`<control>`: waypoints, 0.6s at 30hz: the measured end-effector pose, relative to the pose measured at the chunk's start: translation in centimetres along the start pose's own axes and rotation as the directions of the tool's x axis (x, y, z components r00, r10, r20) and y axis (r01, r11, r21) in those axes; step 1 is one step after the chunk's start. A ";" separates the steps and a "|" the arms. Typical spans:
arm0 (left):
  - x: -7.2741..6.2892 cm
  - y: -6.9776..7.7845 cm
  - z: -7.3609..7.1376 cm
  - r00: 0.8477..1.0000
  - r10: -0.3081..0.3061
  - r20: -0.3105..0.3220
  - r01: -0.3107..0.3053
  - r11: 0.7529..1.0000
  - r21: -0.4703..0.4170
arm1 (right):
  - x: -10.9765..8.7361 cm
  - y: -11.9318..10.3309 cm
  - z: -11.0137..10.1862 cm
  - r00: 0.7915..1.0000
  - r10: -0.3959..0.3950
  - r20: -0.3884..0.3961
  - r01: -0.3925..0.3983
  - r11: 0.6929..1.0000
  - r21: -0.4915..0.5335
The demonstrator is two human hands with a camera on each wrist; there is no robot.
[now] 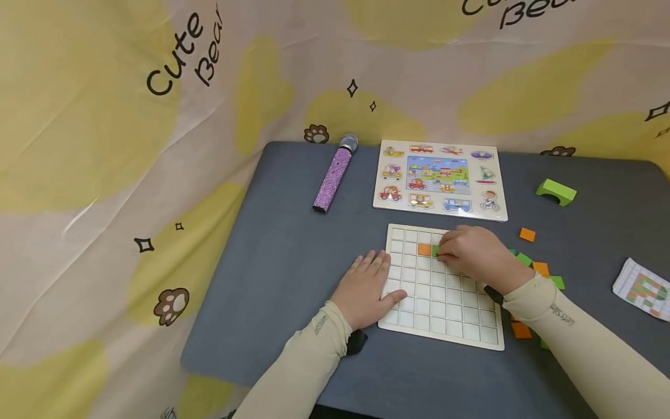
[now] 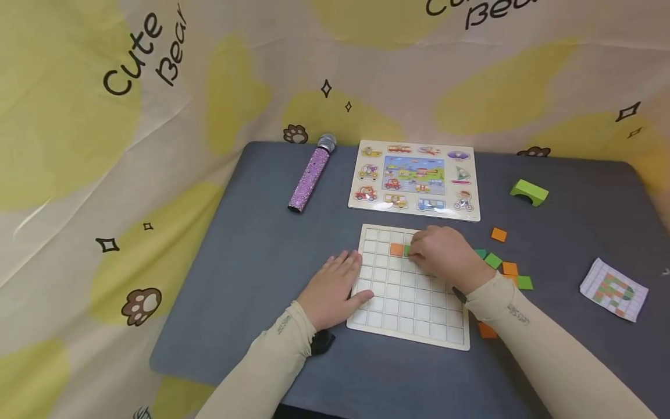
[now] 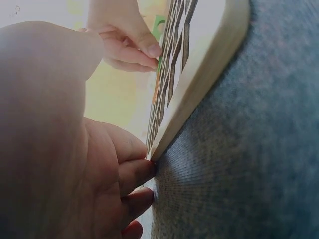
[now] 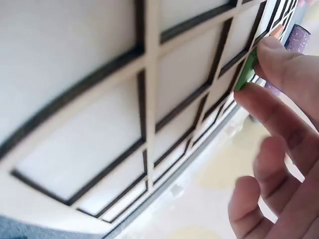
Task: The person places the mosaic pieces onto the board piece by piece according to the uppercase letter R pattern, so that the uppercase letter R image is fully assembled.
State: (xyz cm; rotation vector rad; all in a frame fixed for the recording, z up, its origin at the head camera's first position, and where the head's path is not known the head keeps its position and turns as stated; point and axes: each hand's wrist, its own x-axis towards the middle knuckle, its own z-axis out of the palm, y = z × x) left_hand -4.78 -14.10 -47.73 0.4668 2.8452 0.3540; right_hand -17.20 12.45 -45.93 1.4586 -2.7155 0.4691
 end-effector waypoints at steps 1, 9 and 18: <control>-0.1 0.0 0.0 1.000 0.000 -0.004 0.000 1.000 -0.003 | -0.1 -0.1 0.0 1.000 0.005 0.008 -0.005 1.000 0.000; -1.3 -1.1 0.3 1.000 -0.018 -0.019 0.018 0.999 -0.044 | -0.6 -0.7 0.0 0.999 0.032 0.042 -0.032 0.999 0.003; 0.0 -0.7 0.7 0.997 0.054 -0.050 -0.057 0.997 -0.058 | -7.0 1.1 -4.8 0.948 0.315 0.041 -0.315 0.949 0.007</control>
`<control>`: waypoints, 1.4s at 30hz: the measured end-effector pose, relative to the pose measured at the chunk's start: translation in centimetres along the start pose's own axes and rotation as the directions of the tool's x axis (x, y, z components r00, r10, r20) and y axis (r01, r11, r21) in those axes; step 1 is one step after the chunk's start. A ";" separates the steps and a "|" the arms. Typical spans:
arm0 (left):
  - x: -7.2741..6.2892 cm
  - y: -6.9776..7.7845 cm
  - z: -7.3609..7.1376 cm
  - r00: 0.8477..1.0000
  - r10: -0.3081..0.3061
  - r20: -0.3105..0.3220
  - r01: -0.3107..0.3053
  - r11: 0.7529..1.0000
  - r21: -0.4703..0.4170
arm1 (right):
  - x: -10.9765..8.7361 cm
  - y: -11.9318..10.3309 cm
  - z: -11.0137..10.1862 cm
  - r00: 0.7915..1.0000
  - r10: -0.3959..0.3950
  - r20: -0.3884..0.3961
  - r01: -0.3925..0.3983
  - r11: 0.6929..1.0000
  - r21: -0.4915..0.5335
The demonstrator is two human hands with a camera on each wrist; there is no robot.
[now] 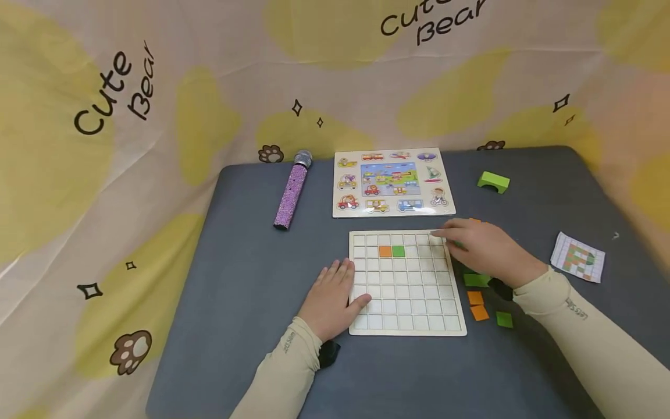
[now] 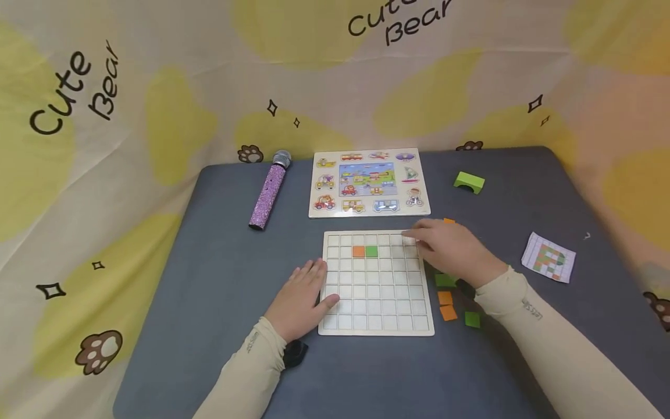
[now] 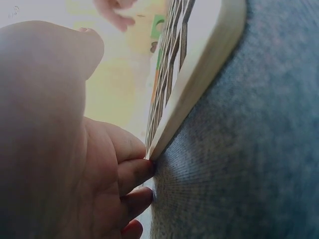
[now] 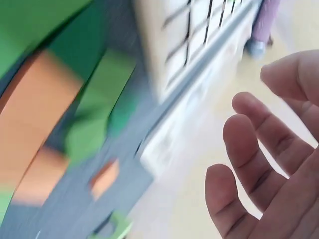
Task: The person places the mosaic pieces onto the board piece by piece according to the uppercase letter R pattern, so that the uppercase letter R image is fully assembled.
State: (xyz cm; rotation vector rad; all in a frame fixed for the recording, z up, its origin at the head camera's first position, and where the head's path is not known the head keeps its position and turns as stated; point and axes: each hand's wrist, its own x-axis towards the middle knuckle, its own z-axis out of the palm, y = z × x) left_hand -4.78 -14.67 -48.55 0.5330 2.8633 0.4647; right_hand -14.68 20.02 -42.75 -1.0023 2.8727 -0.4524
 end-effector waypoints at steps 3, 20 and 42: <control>0.0 -0.1 -0.1 1.000 0.003 -0.007 -0.003 1.000 -0.011 | -1.4 1.7 -1.1 0.993 0.115 0.001 -0.115 0.993 -0.004; -0.3 0.1 -0.4 1.000 -0.019 0.018 0.019 1.000 -0.004 | 0.6 7.8 0.3 0.949 0.297 0.108 -0.286 0.952 -0.105; -0.2 0.1 -0.4 0.999 -0.038 0.037 0.037 0.999 0.031 | 4.3 -1.4 4.2 0.965 -0.260 -0.034 0.258 0.965 -0.037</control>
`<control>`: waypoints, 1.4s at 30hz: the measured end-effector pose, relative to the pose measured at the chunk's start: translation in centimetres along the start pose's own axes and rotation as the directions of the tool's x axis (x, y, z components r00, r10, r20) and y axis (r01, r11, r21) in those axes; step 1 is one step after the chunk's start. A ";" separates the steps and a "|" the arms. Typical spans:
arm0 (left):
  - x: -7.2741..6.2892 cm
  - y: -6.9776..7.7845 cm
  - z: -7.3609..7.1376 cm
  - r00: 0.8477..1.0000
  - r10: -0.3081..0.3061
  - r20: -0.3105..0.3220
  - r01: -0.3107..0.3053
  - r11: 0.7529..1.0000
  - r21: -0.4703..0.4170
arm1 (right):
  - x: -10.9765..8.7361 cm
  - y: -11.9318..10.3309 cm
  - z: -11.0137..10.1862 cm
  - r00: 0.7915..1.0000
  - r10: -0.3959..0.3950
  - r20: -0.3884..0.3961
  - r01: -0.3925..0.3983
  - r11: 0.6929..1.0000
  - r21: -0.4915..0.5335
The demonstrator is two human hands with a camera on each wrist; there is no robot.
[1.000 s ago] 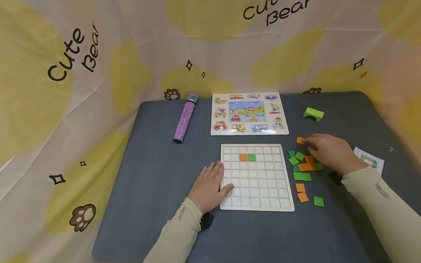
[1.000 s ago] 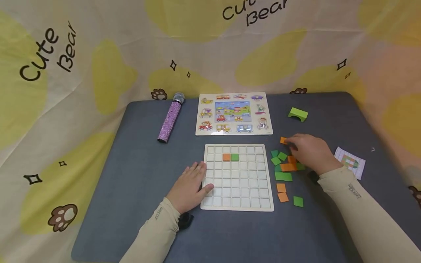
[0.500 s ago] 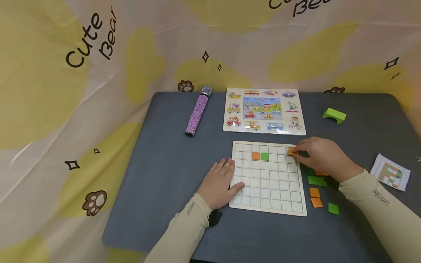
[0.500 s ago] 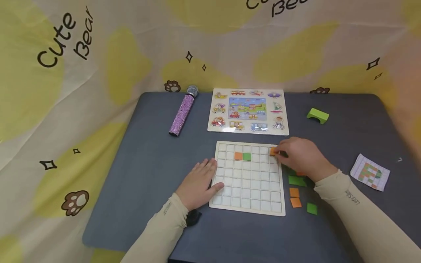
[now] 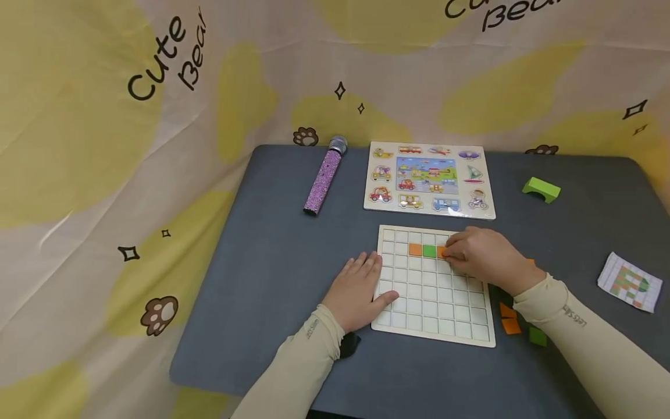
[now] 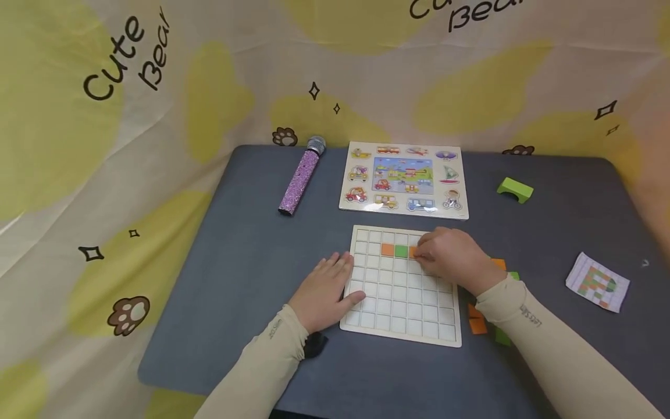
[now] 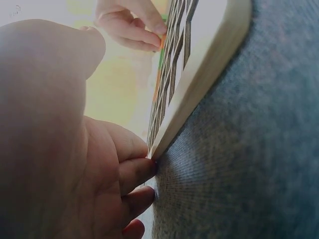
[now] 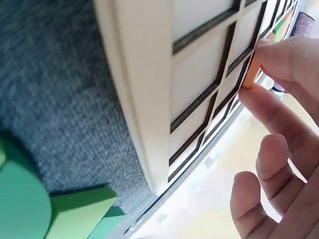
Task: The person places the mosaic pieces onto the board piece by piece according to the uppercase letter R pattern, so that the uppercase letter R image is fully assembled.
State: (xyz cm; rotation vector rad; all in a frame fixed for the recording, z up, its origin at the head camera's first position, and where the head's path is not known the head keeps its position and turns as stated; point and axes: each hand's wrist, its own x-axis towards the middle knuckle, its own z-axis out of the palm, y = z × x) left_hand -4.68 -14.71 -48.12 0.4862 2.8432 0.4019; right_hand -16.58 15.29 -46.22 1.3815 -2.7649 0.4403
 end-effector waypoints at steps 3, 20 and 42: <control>0.4 0.3 0.2 1.000 0.016 0.003 -0.016 1.000 0.005 | -0.6 -0.1 -0.1 1.000 -0.003 -0.019 0.002 1.000 -0.018; 0.4 -0.5 0.7 0.998 0.041 -0.039 -0.043 0.998 -0.038 | -6.1 2.1 -5.1 0.927 0.371 0.055 -0.371 0.929 -0.008; 0.1 -0.4 0.4 0.998 0.046 -0.049 -0.048 0.998 -0.035 | -4.8 3.9 -2.3 0.879 0.460 0.123 -0.457 0.888 -0.052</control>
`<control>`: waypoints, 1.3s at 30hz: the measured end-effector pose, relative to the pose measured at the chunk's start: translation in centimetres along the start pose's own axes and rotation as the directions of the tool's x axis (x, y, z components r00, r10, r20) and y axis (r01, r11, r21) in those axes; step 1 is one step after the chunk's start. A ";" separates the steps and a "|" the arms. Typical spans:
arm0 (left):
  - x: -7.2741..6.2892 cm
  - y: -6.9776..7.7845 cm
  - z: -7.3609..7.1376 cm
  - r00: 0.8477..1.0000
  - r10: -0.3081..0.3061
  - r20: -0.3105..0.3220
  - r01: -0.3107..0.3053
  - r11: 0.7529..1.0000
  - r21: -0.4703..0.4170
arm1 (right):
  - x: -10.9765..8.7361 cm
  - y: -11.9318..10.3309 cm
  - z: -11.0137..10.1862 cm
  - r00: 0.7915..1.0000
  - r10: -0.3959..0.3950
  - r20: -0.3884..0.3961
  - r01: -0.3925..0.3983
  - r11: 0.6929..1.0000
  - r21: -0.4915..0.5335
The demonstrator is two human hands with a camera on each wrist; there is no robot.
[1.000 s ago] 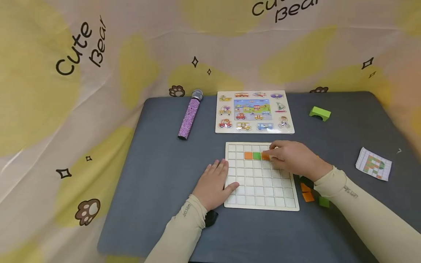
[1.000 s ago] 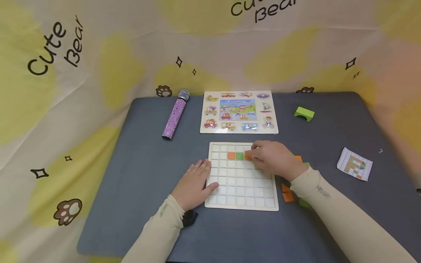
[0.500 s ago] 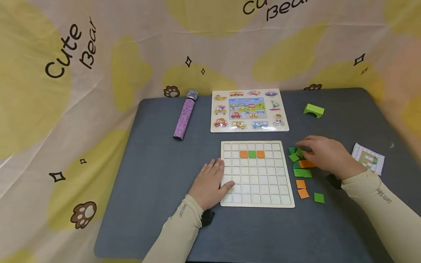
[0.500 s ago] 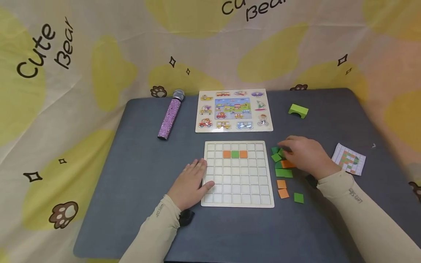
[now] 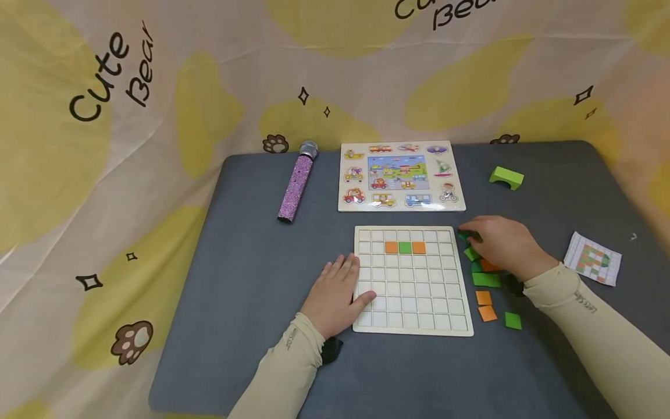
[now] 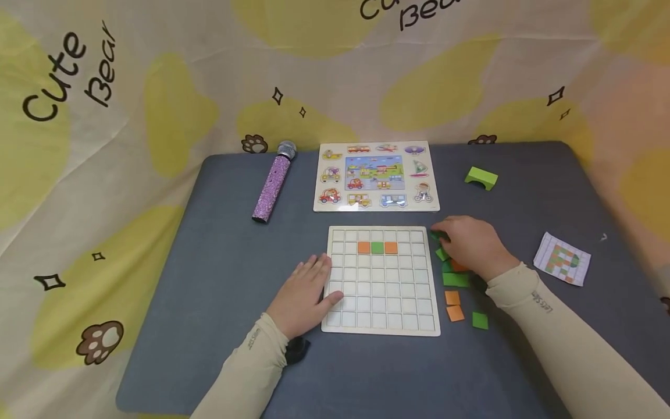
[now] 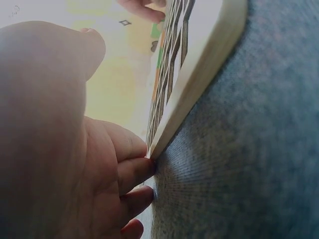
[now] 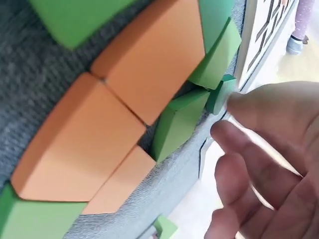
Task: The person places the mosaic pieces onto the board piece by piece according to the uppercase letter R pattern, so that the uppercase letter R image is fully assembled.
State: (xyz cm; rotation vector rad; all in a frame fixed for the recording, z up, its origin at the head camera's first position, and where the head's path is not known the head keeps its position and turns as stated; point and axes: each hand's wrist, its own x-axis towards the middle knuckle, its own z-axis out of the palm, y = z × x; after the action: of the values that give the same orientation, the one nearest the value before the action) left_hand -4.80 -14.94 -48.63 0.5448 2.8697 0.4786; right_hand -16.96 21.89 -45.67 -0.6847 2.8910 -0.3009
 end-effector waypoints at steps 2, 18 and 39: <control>-0.1 0.0 -0.1 1.000 -0.001 -0.001 0.001 1.000 -0.001 | 0.1 -0.2 -0.1 1.000 0.011 0.007 -0.011 1.000 0.015; 0.0 0.1 0.0 0.999 -0.022 0.035 0.021 0.999 0.025 | 0.9 -4.1 0.5 0.993 -0.119 -0.014 0.120 0.987 0.111; 0.2 0.1 0.2 1.000 -0.016 0.019 0.015 0.999 0.034 | 0.4 -5.5 1.1 0.945 -0.309 -0.104 0.316 0.947 0.057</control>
State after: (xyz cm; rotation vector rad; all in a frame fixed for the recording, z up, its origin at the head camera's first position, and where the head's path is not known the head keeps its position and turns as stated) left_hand -4.89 -14.73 -48.80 0.5294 2.8659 0.4204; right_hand -14.74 16.79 -45.49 -1.1471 2.8323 -0.4864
